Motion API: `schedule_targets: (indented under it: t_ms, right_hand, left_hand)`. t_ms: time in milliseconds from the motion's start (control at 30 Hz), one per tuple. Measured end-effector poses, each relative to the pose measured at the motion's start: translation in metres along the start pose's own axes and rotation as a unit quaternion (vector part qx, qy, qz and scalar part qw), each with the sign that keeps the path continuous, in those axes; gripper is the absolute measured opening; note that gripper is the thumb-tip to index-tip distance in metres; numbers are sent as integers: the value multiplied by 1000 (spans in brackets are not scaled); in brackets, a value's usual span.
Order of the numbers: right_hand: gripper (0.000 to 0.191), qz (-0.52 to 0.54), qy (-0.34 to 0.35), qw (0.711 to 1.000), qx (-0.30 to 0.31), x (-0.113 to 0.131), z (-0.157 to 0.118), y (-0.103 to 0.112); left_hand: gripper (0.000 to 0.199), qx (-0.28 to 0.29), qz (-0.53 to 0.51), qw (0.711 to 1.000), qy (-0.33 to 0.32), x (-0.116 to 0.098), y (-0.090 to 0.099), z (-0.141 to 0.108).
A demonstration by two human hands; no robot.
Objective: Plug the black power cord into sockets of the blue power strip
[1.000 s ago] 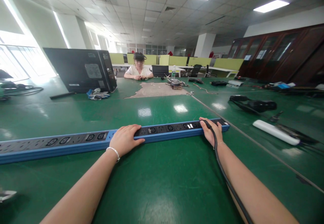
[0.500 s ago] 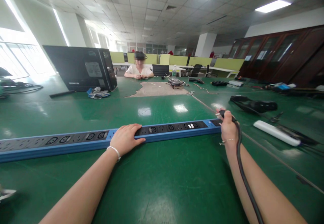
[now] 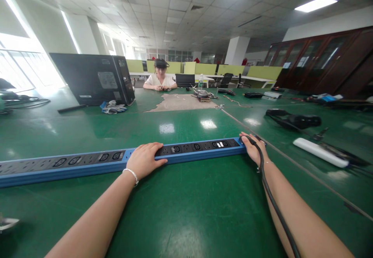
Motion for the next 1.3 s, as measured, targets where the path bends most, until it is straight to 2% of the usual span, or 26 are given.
schedule_targets:
  t_ms: [100, 433, 633, 933, 1100, 1300]
  right_hand:
    - [40, -6, -15, 999, 47, 1, 0, -5]
    - [50, -81, -27, 995, 59, 2, -6, -8]
    - [48, -82, -19, 996, 39, 2, -11, -4]
    - [40, -46, -29, 998, 23, -9, -1, -7]
    - [46, -60, -22, 998, 8, -1, -9, -1]
    - [47, -38, 8, 998, -39, 13, -14, 9]
  left_hand:
    - [58, 0, 1, 1000, 0, 0, 0, 0]
    - [58, -2, -6, 1000, 0, 1, 0, 0]
    - [59, 3, -4, 1000, 7, 1, 0, 0]
    - [57, 3, -13, 1000, 5, 1, 0, 0]
    - [57, -3, -16, 1000, -5, 0, 0, 0]
    - [57, 3, -16, 1000, -7, 0, -1, 1]
Point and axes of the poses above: each hand's wrist, its own z-axis towards the middle knuckle, its own y-axis out of the back of the hand, x = y × z, the point moved 8 cm from there along z, towards the middle knuckle, and after that the axes turned 15 degrees about -z, right-handed, at the moved point
